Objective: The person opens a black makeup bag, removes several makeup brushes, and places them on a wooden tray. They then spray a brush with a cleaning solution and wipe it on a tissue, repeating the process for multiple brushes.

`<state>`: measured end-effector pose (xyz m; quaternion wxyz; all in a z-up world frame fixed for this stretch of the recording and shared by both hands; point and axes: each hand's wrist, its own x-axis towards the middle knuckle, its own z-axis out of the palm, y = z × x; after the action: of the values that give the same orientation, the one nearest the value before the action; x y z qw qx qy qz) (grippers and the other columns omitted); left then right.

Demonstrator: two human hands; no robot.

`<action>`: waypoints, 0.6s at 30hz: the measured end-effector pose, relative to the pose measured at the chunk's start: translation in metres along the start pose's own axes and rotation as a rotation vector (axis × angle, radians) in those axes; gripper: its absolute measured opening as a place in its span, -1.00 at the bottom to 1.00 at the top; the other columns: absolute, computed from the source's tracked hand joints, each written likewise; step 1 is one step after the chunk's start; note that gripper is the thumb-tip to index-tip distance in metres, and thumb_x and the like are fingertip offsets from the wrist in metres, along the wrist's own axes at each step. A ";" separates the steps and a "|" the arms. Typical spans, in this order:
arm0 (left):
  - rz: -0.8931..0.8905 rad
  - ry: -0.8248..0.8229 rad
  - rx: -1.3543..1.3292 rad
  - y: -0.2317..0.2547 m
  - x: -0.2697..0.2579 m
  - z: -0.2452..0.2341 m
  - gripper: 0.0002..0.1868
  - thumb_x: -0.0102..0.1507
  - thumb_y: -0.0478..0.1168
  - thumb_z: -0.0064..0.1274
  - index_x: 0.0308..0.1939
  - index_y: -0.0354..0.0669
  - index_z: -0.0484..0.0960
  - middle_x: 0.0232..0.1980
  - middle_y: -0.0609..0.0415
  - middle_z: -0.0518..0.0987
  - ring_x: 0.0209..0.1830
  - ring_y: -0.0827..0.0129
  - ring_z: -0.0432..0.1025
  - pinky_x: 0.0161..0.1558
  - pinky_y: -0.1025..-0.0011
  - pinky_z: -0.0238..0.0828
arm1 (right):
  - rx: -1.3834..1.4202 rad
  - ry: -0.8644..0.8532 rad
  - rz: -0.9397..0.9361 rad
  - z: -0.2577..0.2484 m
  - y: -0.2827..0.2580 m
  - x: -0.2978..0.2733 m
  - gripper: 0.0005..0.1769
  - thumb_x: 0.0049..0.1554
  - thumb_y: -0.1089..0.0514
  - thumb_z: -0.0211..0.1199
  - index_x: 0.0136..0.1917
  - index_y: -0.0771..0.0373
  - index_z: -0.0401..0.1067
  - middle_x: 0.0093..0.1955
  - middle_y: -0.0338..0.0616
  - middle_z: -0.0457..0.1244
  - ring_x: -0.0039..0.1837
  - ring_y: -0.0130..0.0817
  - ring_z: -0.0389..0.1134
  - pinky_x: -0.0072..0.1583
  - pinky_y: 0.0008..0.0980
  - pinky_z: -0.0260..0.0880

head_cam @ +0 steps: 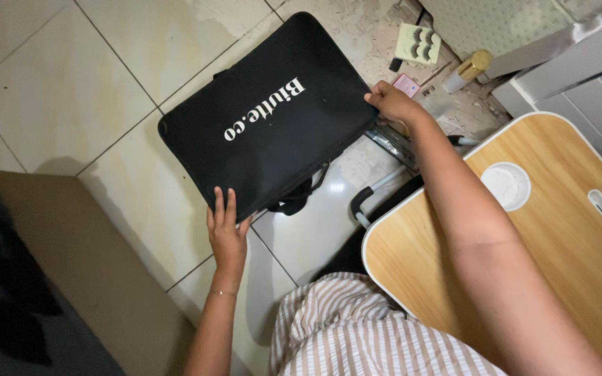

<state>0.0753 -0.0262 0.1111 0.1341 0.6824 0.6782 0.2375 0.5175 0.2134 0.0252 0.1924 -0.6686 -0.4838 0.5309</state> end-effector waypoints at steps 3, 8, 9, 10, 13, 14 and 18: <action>-0.050 -0.038 0.023 0.018 0.001 -0.011 -0.16 0.13 -0.17 0.33 0.47 -0.14 0.35 0.58 -0.20 0.21 0.38 -0.38 0.22 0.32 -0.06 0.23 | -0.013 0.090 0.034 0.000 0.005 -0.001 -0.63 0.29 -0.08 0.25 0.08 0.27 0.37 -0.15 -0.14 0.25 -0.20 -0.30 0.26 -0.17 -0.23 0.32; 0.088 0.055 0.543 0.041 0.011 -0.001 -0.10 -0.06 0.18 0.35 0.22 -0.27 0.52 0.33 -0.26 0.41 0.41 -0.32 0.28 0.10 -0.40 0.24 | -0.691 0.152 -0.029 0.003 -0.001 -0.012 -0.51 0.42 -0.13 0.18 0.09 0.39 0.57 0.02 0.24 0.40 0.04 -0.01 0.42 0.06 -0.12 0.37; 0.162 0.031 0.406 0.044 0.011 0.008 -0.25 0.04 0.08 0.33 0.22 -0.21 0.54 0.26 -0.18 0.45 0.31 -0.21 0.34 0.10 -0.29 0.30 | -0.781 0.137 -0.008 0.004 -0.003 -0.021 -0.51 0.41 -0.12 0.16 0.11 0.39 0.58 0.04 0.27 0.40 0.08 0.05 0.40 0.05 -0.07 0.38; 0.235 0.009 0.266 0.047 0.011 0.020 -0.38 0.14 -0.03 0.31 0.22 -0.15 0.55 0.20 -0.10 0.48 0.22 -0.10 0.39 0.09 -0.18 0.37 | -0.636 0.000 0.020 0.008 -0.004 -0.032 -0.52 0.36 -0.09 0.19 0.09 0.42 0.59 0.01 0.22 0.43 0.03 -0.01 0.45 0.02 -0.14 0.44; 0.267 -0.095 -0.180 0.064 0.013 0.077 -0.73 0.45 -0.15 0.19 0.20 -0.06 0.59 0.03 0.05 0.62 -0.01 0.13 0.57 0.04 0.17 0.55 | -0.336 -0.362 0.059 0.037 -0.005 -0.070 -0.57 0.22 -0.02 0.22 0.15 0.36 0.57 -0.05 0.02 0.47 -0.04 -0.23 0.52 -0.08 -0.32 0.52; 0.117 -0.175 -0.348 0.072 0.016 0.100 -0.66 0.42 -0.16 0.17 0.25 -0.15 0.58 -0.07 0.00 0.64 -0.15 0.19 0.57 -0.08 0.25 0.52 | -0.332 -0.459 0.053 0.052 -0.006 -0.079 -0.56 0.19 0.00 0.19 0.24 0.25 0.54 -0.04 -0.06 0.46 -0.03 -0.31 0.51 -0.12 -0.35 0.48; -0.434 -0.166 -1.132 0.105 0.023 0.178 -0.60 0.36 -0.15 0.04 0.24 -0.21 0.48 -0.01 0.14 0.61 -0.32 0.47 0.53 -0.39 0.45 0.49 | -0.107 -0.394 0.166 0.109 -0.018 -0.088 -0.53 0.16 0.02 0.30 0.26 0.28 0.42 -0.03 -0.15 0.41 -0.05 -0.42 0.44 -0.16 -0.36 0.48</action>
<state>0.2552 0.0166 0.0157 0.5737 0.3676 0.5576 0.4742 0.4149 0.1189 0.0455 0.0140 -0.5987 -0.4830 0.6388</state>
